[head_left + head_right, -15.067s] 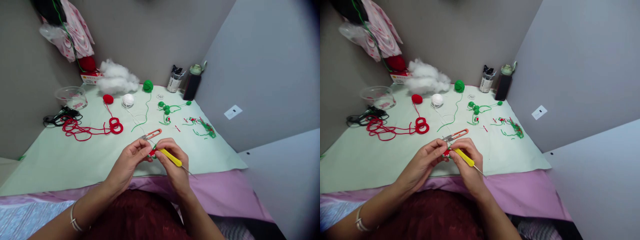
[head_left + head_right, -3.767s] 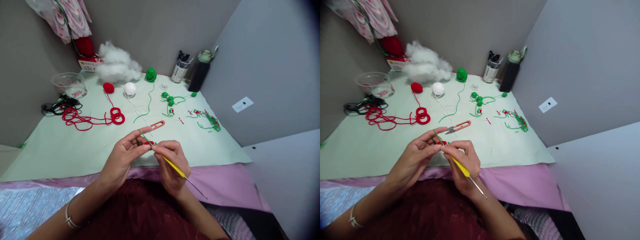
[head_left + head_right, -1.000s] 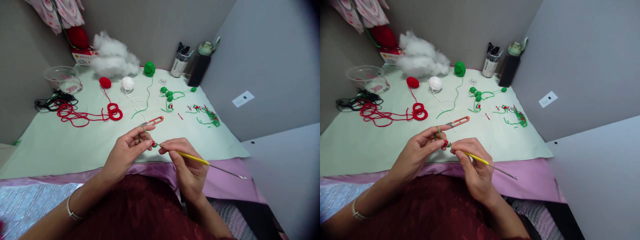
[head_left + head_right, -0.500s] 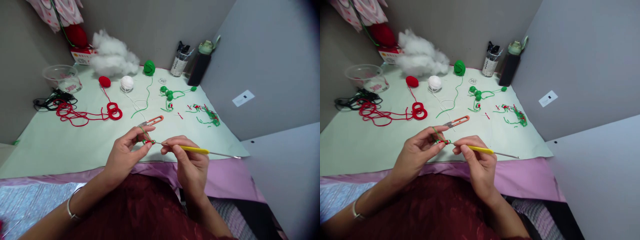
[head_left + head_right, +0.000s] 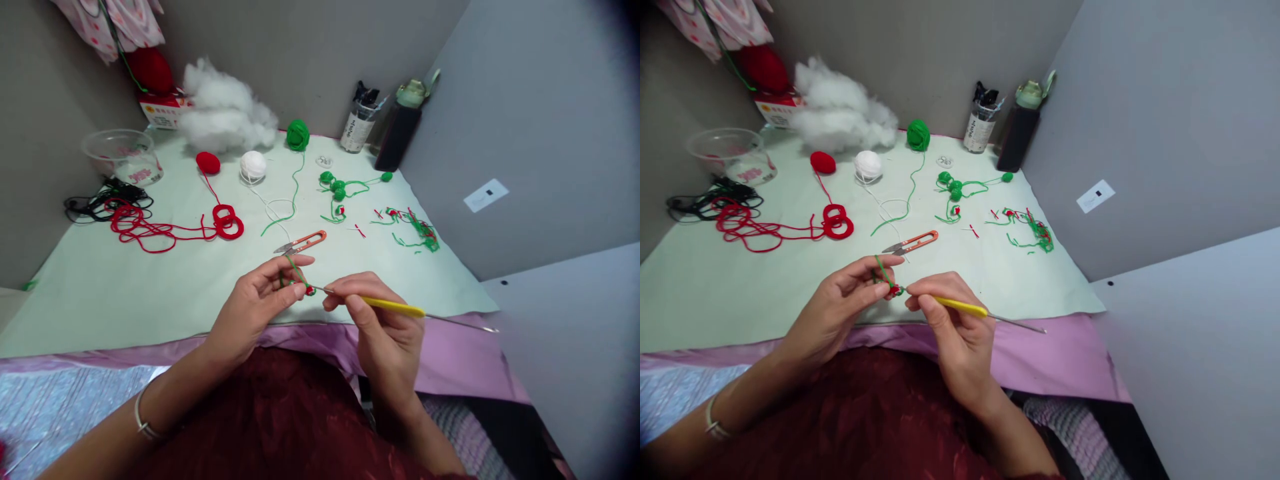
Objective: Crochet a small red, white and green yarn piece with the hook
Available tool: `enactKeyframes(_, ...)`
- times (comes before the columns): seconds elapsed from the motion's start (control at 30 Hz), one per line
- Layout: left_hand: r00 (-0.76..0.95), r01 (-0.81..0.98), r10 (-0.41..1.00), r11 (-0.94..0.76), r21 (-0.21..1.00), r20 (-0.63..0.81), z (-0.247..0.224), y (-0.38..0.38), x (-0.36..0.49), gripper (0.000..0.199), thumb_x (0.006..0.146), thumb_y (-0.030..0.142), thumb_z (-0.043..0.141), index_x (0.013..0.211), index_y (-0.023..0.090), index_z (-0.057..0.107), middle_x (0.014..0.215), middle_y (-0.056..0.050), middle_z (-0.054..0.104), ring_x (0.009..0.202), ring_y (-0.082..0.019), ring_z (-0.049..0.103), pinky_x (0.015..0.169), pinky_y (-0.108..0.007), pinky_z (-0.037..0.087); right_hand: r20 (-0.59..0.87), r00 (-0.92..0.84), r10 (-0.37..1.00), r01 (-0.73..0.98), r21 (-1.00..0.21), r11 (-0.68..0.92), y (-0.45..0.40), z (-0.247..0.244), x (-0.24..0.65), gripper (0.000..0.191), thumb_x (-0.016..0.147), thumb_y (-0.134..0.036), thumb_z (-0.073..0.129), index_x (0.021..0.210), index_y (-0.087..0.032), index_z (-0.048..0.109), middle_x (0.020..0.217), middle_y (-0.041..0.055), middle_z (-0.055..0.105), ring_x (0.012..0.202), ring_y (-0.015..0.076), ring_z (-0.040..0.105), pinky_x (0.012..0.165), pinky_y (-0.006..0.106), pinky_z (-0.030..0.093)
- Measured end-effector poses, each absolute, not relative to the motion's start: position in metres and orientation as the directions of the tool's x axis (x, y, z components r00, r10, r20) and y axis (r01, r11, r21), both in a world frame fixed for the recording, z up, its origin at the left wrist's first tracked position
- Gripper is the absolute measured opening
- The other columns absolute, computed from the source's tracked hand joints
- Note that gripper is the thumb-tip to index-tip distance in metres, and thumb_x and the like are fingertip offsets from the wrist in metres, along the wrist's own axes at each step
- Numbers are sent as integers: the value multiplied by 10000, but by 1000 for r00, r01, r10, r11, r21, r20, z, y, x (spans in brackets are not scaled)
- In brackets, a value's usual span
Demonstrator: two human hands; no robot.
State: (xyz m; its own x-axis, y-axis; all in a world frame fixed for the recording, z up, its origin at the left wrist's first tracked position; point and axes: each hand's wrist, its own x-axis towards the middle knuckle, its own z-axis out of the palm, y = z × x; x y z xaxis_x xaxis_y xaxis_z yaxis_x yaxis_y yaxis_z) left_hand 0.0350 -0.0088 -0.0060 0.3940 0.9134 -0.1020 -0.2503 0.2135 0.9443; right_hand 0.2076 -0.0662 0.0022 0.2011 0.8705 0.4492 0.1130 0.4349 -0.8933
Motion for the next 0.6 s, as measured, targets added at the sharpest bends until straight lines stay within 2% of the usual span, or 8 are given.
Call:
enactKeyframes(0.23,364,-282,926,209,936,-97,-6,-9,41,370,867,284,836,1233,260,789,915,-3,652,863,-155,590,844,-270,481,510,162,845,219,-853,473,-71,5,206,256,1003,-92,619,1092,-256,794,938,15,772,886,168,708,787,348,573)
enactKeyframes(0.6,332,-204,942,114,972,-41,-2,-11,40,414,875,192,784,1283,248,741,910,16,645,876,-134,604,854,-253,495,447,225,866,88,-894,439,-69,0,203,231,1004,-119,627,1051,-256,808,940,19,765,813,154,714,737,325,590)
